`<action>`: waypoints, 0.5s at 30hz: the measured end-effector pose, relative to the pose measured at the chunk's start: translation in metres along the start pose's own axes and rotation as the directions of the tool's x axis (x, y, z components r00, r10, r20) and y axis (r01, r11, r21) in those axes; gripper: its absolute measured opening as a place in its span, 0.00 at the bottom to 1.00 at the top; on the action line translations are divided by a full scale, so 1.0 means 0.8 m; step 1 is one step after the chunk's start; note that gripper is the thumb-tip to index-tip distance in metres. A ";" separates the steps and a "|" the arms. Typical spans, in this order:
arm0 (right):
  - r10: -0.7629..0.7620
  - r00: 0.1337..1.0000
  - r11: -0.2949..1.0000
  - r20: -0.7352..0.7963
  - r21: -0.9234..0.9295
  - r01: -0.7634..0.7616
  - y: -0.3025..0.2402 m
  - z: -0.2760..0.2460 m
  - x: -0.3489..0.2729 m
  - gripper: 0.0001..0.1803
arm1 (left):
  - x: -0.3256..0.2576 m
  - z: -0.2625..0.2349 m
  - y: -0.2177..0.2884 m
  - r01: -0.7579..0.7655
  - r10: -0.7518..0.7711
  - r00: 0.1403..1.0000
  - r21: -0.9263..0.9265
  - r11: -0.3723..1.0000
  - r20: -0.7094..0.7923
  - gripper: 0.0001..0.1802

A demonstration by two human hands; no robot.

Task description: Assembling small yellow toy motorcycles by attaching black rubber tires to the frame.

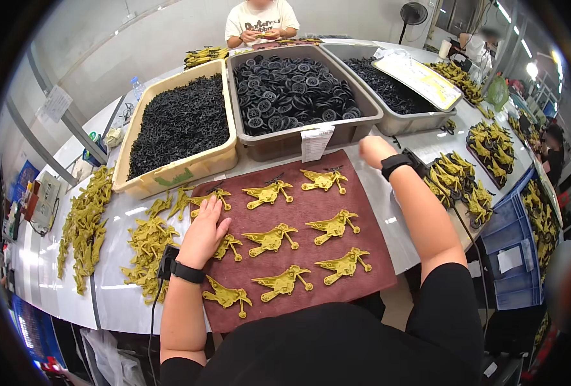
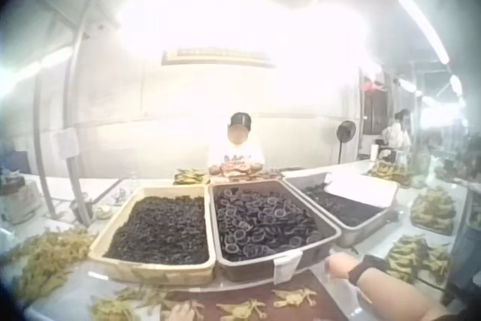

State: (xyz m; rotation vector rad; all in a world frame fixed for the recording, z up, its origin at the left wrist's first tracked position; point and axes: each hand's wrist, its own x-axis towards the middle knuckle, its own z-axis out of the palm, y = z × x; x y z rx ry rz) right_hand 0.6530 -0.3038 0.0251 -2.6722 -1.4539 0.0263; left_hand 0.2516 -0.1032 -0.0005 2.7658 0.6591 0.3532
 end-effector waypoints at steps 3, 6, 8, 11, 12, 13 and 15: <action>0.098 0.995 0.995 0.002 0.018 -0.098 0.019 0.018 -0.001 0.07 | -0.006 -0.011 0.016 0.015 -0.015 1.000 0.127 0.992 -0.006 0.27; 0.206 0.978 0.978 -0.041 0.009 -0.206 0.020 0.033 0.001 0.10 | -0.014 -0.019 0.033 -0.025 0.055 0.992 0.248 0.968 -0.117 0.27; 0.203 0.976 0.979 -0.072 0.014 -0.203 0.017 0.031 -0.004 0.10 | -0.014 -0.027 0.051 -0.064 0.098 0.988 0.256 0.965 -0.121 0.28; 0.198 0.978 0.978 -0.071 -0.053 -0.202 0.009 0.019 -0.011 0.10 | -0.012 -0.036 0.090 -0.190 0.207 0.977 0.220 0.957 -0.057 0.29; 0.196 0.978 0.978 -0.071 -0.055 -0.200 0.014 0.022 -0.012 0.10 | -0.011 -0.036 0.105 -0.278 0.281 0.960 0.174 0.945 0.010 0.29; 0.202 0.977 0.977 -0.067 -0.061 -0.206 0.021 0.028 -0.011 0.10 | -0.010 -0.032 0.121 -0.344 0.342 0.939 0.102 0.934 0.034 0.28; 0.197 0.979 0.977 -0.056 -0.072 -0.201 0.024 0.027 -0.010 0.09 | -0.010 -0.019 0.150 -0.451 0.450 0.890 -0.002 0.892 0.074 0.28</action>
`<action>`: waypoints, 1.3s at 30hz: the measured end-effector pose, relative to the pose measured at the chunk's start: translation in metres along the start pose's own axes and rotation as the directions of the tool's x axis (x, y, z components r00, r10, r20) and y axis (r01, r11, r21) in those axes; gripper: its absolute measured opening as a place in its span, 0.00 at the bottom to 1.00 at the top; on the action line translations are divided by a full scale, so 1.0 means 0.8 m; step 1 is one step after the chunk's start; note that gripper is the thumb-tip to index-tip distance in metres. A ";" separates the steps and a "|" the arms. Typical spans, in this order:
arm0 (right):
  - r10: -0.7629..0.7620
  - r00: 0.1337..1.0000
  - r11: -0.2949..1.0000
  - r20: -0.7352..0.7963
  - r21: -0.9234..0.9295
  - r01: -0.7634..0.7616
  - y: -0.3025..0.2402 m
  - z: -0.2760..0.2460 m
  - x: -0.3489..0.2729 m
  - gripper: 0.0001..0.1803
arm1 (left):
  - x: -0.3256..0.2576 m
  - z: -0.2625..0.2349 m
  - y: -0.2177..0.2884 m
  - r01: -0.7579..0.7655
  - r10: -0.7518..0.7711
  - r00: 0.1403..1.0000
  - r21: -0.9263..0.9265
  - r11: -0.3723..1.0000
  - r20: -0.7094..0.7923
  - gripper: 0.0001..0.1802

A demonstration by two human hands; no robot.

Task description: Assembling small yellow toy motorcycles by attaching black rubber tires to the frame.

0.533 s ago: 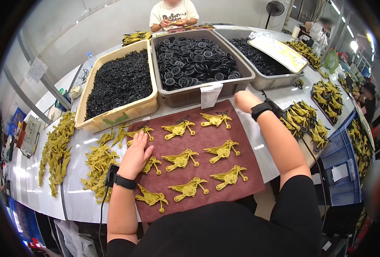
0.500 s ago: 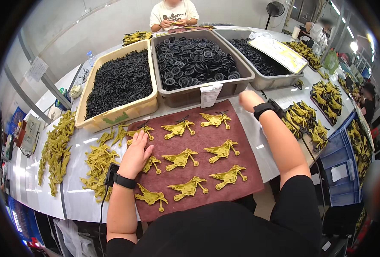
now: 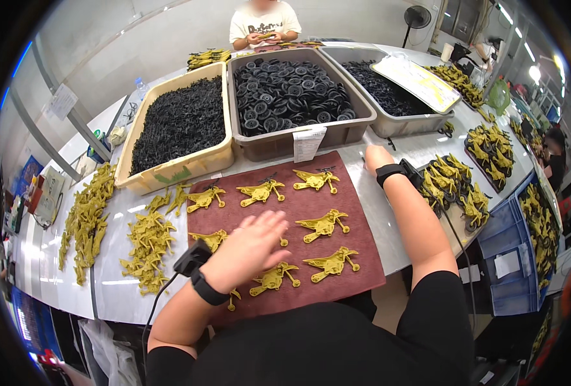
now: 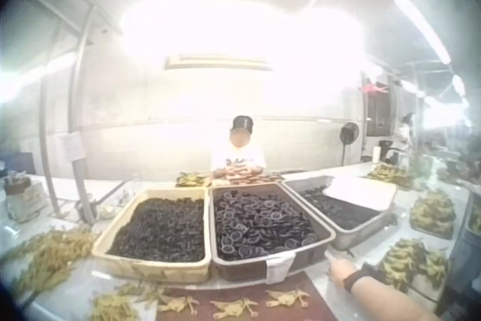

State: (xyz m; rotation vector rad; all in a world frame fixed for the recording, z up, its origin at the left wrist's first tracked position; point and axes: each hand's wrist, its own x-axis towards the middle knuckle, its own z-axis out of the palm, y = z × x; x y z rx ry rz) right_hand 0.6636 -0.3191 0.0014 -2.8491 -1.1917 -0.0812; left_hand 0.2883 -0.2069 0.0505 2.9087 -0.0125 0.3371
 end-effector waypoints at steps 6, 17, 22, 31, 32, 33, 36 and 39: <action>-0.092 0.992 0.960 0.089 0.271 0.064 -0.013 -0.027 -0.019 0.08 | 0.045 0.038 0.045 -0.137 0.146 0.986 -0.102 0.985 0.080 0.32; -0.153 0.987 0.914 0.039 0.387 0.126 -0.003 -0.014 -0.057 0.12 | 0.066 0.070 0.043 -0.016 0.052 0.961 -0.133 0.991 0.270 0.32; -0.140 0.981 0.986 0.136 0.111 0.126 -0.019 -0.024 -0.061 0.14 | 0.070 0.070 0.045 -0.014 0.046 0.956 -0.111 0.994 0.290 0.31; -0.441 0.895 0.876 0.064 0.250 0.414 -0.003 -0.023 -0.051 0.20 | 0.066 0.075 0.052 0.012 0.006 0.979 -0.088 0.996 0.204 0.28; -0.291 0.928 0.899 0.230 0.397 0.184 -0.019 -0.041 -0.059 0.17 | 0.066 0.073 0.051 0.032 -0.007 0.973 -0.106 0.994 0.230 0.28; -0.155 0.899 0.870 0.411 0.487 -0.073 -0.029 -0.051 -0.063 0.15 | 0.066 0.071 0.049 0.053 -0.019 0.967 -0.125 0.991 0.255 0.28; -0.182 0.923 0.790 0.339 0.609 -0.068 -0.018 -0.037 -0.062 0.15 | 0.066 0.070 0.047 0.050 -0.012 0.963 -0.136 0.989 0.269 0.28; -0.271 0.937 0.548 0.220 0.835 -0.038 -0.025 -0.045 -0.081 0.13 | 0.065 0.076 0.044 0.037 0.002 0.967 -0.149 0.988 0.254 0.28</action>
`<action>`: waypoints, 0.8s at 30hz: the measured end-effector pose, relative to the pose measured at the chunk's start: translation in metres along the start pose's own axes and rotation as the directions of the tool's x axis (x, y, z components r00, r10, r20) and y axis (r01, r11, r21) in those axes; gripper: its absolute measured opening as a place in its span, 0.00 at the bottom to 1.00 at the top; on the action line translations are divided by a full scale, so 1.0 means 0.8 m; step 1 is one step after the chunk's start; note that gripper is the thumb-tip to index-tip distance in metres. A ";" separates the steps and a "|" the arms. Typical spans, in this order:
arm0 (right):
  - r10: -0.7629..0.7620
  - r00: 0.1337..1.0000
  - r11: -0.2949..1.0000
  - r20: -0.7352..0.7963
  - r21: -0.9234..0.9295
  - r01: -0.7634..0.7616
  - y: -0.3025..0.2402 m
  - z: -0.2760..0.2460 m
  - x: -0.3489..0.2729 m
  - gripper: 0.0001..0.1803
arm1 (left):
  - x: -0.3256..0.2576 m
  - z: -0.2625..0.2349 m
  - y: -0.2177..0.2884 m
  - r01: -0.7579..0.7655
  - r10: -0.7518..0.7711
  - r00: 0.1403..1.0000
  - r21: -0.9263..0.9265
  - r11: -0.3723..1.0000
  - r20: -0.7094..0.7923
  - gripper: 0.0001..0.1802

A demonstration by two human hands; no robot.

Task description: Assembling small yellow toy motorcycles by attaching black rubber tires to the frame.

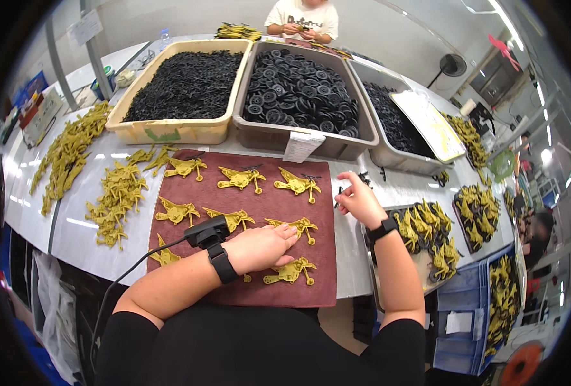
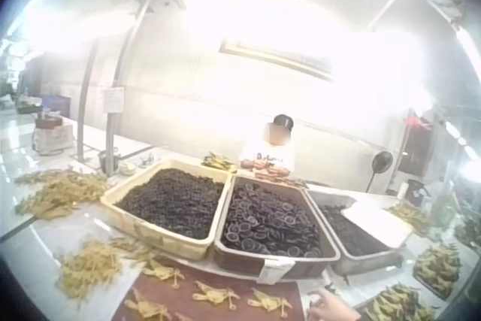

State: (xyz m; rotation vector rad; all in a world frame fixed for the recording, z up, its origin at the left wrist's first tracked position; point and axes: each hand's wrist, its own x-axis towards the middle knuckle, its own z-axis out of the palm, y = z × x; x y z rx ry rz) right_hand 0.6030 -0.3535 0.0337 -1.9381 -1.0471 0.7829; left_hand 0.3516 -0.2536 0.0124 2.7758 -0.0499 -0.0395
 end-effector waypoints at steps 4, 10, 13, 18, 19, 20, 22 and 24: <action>-0.096 0.986 0.993 0.134 0.080 0.086 -0.010 0.024 -0.011 0.04 | 0.001 -0.005 0.001 0.034 -0.031 0.997 -0.042 0.999 0.067 0.29; -0.207 0.978 0.850 0.035 -0.489 0.197 0.000 0.035 -0.021 0.07 | 0.004 -0.004 0.003 0.026 -0.026 0.999 0.008 1.000 0.041 0.28; -0.158 0.987 0.847 0.036 -0.509 0.154 -0.006 0.034 -0.026 0.06 | 0.004 0.000 0.002 0.027 -0.028 0.999 0.008 1.000 0.024 0.28; 0.016 0.998 0.889 0.060 -0.458 0.013 -0.004 0.029 -0.026 0.05 | 0.003 0.000 0.004 0.034 -0.034 0.999 -0.004 0.999 0.015 0.28; -0.069 0.995 0.812 0.070 -0.575 0.097 -0.003 0.027 -0.024 0.05 | 0.002 0.002 0.005 0.028 -0.028 0.999 -0.005 1.000 -0.020 0.27; -0.151 0.984 0.713 0.094 -0.679 0.174 -0.003 0.026 -0.021 0.06 | 0.002 0.003 0.004 0.028 -0.029 0.999 -0.008 1.000 -0.021 0.27; -0.253 0.963 0.677 0.093 -0.694 0.245 -0.013 0.031 -0.017 0.06 | 0.000 0.006 0.004 0.026 -0.024 0.999 0.030 0.999 -0.045 0.27; -0.352 0.931 0.634 0.091 -0.709 0.309 -0.026 0.040 -0.013 0.07 | 0.000 0.009 0.002 0.025 -0.024 0.998 0.013 1.000 -0.052 0.27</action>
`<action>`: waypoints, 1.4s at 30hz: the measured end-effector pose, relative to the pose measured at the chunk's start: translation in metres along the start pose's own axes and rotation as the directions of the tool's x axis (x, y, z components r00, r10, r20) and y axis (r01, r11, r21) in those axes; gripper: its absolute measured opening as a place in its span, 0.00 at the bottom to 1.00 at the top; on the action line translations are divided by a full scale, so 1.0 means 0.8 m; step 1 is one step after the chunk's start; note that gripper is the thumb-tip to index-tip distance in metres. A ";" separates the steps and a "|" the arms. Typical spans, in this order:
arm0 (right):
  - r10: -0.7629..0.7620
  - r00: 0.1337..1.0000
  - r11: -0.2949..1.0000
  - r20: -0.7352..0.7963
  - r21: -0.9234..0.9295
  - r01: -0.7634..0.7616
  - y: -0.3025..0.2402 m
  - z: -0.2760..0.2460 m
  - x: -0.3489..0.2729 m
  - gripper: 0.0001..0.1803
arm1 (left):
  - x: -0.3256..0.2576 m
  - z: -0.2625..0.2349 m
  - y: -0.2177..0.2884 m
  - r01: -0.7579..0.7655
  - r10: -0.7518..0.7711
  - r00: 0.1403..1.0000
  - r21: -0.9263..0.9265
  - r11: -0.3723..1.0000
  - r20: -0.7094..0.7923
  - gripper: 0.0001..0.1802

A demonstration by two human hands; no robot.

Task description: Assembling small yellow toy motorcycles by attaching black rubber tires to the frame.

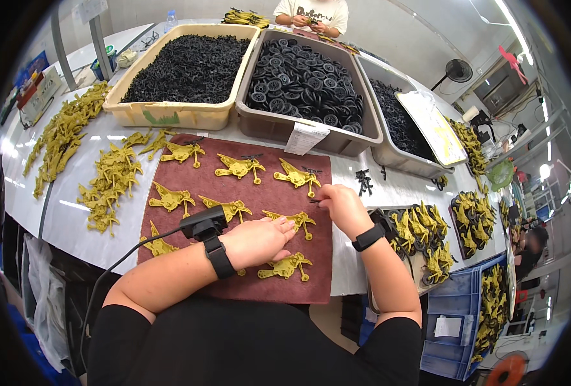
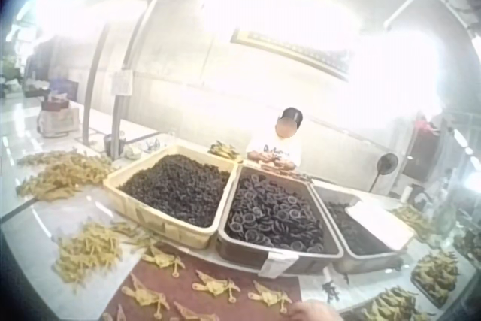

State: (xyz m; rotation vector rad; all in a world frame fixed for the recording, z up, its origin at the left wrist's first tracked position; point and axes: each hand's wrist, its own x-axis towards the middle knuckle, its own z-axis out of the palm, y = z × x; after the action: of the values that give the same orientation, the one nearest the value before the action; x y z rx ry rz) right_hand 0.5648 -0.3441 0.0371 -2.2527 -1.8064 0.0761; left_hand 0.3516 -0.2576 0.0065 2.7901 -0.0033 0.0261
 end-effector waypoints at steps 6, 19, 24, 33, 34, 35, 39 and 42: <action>-0.102 0.977 0.962 0.189 0.269 0.049 -0.024 0.006 0.012 0.05 | 0.001 -0.002 0.000 -0.010 0.010 1.000 -0.015 1.000 0.000 0.27; -0.202 0.928 0.979 0.313 0.103 0.178 -0.032 0.013 0.033 0.04 | 0.000 0.005 0.006 0.023 -0.024 0.996 -0.006 1.000 -0.081 0.23; -0.221 0.955 0.974 0.198 -0.006 0.226 -0.041 0.031 0.027 0.03 | 0.004 -0.002 0.014 0.077 -0.076 0.997 0.039 0.996 -0.016 0.25; -0.082 0.991 0.964 0.108 0.260 0.051 -0.006 0.005 0.022 0.06 | 0.002 0.013 0.007 0.040 -0.036 0.996 0.043 0.998 -0.078 0.26; 0.037 0.999 0.953 0.036 0.299 -0.046 0.007 -0.003 0.024 0.06 | 0.001 0.018 0.003 0.030 -0.024 0.994 0.056 0.998 -0.106 0.26; 0.258 0.965 0.916 0.046 0.307 -0.260 0.031 -0.012 0.030 0.06 | 0.002 0.016 -0.001 0.013 -0.010 0.996 0.032 0.999 -0.093 0.27; 0.460 0.865 0.872 -0.199 -0.083 -0.482 0.183 -0.021 0.054 0.09 | 0.004 0.005 -0.003 -0.020 0.024 0.997 0.060 0.998 -0.070 0.26; 0.530 0.806 0.787 -0.263 -0.200 -0.583 0.247 0.005 0.064 0.10 | -0.006 -0.003 0.001 -0.043 0.054 0.992 0.095 0.995 -0.117 0.25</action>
State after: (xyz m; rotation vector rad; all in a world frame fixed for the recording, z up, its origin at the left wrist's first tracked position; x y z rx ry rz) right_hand 0.7639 -0.3330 -0.0059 -2.8096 -1.0432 -0.2959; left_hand 0.3465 -0.2573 0.0090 2.8757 -0.0419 0.2105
